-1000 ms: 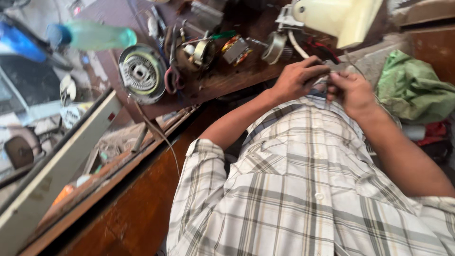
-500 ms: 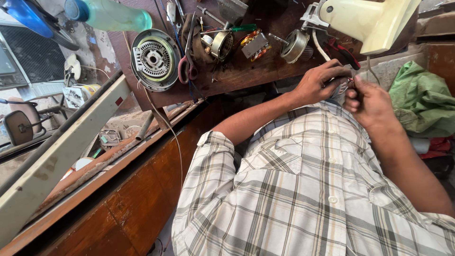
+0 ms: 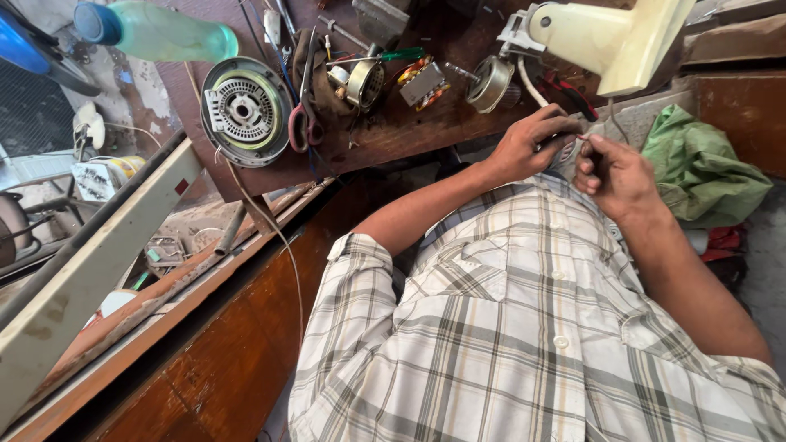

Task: The person assembles an electric motor by inserting the rotor into the stator, aligning the housing, and securing the components. They use pliers to adjust wires and a screwdriver to tighten parts, completing the assembly on a cluttered workbench.

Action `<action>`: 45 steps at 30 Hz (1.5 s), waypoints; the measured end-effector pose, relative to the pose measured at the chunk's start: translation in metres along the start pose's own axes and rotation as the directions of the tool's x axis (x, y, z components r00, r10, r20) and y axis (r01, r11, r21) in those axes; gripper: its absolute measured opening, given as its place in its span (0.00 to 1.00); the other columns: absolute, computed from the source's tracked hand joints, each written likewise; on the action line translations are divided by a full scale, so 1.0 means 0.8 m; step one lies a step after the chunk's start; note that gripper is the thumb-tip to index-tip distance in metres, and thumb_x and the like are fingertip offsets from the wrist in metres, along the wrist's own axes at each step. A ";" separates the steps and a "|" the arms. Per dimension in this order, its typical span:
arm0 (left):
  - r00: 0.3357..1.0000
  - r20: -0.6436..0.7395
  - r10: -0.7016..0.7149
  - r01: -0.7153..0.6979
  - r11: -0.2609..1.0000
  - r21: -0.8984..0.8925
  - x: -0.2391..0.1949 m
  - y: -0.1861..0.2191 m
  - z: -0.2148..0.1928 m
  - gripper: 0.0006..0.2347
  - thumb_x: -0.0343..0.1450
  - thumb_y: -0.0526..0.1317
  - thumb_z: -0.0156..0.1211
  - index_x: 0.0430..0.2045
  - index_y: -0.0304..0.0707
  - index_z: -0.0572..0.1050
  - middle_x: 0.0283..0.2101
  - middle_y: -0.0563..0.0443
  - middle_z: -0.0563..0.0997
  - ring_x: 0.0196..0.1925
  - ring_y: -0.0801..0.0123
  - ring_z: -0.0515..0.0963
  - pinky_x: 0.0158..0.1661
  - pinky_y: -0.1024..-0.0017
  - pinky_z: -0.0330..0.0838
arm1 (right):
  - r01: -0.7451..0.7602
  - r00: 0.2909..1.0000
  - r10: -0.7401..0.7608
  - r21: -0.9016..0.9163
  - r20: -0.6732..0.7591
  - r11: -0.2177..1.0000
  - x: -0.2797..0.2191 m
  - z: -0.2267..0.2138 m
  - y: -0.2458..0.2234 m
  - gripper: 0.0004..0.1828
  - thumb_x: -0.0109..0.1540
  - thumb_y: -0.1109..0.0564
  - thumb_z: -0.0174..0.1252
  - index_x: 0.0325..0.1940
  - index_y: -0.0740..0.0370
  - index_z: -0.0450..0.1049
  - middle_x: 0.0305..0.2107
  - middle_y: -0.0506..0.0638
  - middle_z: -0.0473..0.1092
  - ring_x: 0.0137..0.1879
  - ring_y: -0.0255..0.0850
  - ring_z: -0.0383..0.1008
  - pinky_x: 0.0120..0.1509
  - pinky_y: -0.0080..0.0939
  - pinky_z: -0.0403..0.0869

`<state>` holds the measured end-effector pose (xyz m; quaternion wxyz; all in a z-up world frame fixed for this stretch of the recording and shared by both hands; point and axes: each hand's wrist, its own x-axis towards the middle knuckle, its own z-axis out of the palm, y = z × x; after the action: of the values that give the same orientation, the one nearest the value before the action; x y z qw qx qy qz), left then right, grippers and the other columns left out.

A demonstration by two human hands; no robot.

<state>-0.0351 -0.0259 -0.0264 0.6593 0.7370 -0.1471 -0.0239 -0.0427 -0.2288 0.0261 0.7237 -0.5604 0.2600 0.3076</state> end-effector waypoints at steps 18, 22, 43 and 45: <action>0.998 -0.059 -0.035 0.033 0.999 -0.042 -0.013 -0.028 0.021 0.11 0.72 0.36 0.66 0.48 0.43 0.79 0.44 0.54 0.80 0.43 0.67 0.85 0.44 0.71 0.81 | 0.553 0.759 -0.591 -0.751 0.274 0.362 -0.023 0.005 0.017 0.18 0.74 0.51 0.61 0.47 0.73 0.73 0.35 0.57 0.73 0.38 0.45 0.74 0.43 0.46 0.73; 0.998 -0.043 -0.042 0.041 0.999 -0.014 -0.013 -0.023 0.016 0.13 0.71 0.38 0.67 0.50 0.44 0.79 0.46 0.52 0.80 0.44 0.66 0.85 0.45 0.70 0.81 | 0.343 0.927 -0.373 -0.492 0.038 0.800 0.006 -0.023 0.043 0.19 0.79 0.48 0.57 0.45 0.68 0.73 0.33 0.52 0.72 0.34 0.41 0.70 0.40 0.42 0.70; 0.754 -0.653 -0.071 0.589 0.513 0.624 -0.113 -0.036 -0.303 0.30 0.59 0.42 0.72 0.56 0.34 0.69 0.51 0.37 0.74 0.53 0.45 0.78 0.50 0.56 0.75 | 0.534 0.824 -0.564 -0.409 0.055 0.740 0.006 0.002 0.037 0.05 0.78 0.63 0.59 0.50 0.69 0.72 0.37 0.47 0.74 0.36 0.30 0.74 0.42 0.28 0.74; 0.771 -0.622 -0.134 0.593 0.506 0.626 -0.107 -0.041 -0.316 0.24 0.63 0.41 0.69 0.54 0.37 0.73 0.47 0.41 0.77 0.48 0.49 0.80 0.48 0.57 0.77 | 0.540 0.812 -0.576 -0.502 0.098 0.676 0.004 0.008 0.038 0.07 0.80 0.63 0.59 0.49 0.70 0.72 0.36 0.48 0.74 0.37 0.31 0.74 0.43 0.28 0.73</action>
<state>-0.0530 0.2425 -0.0392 0.2502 0.9432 0.1987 0.0909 -0.0626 -0.2170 0.0060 0.5995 -0.7927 0.0106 0.1100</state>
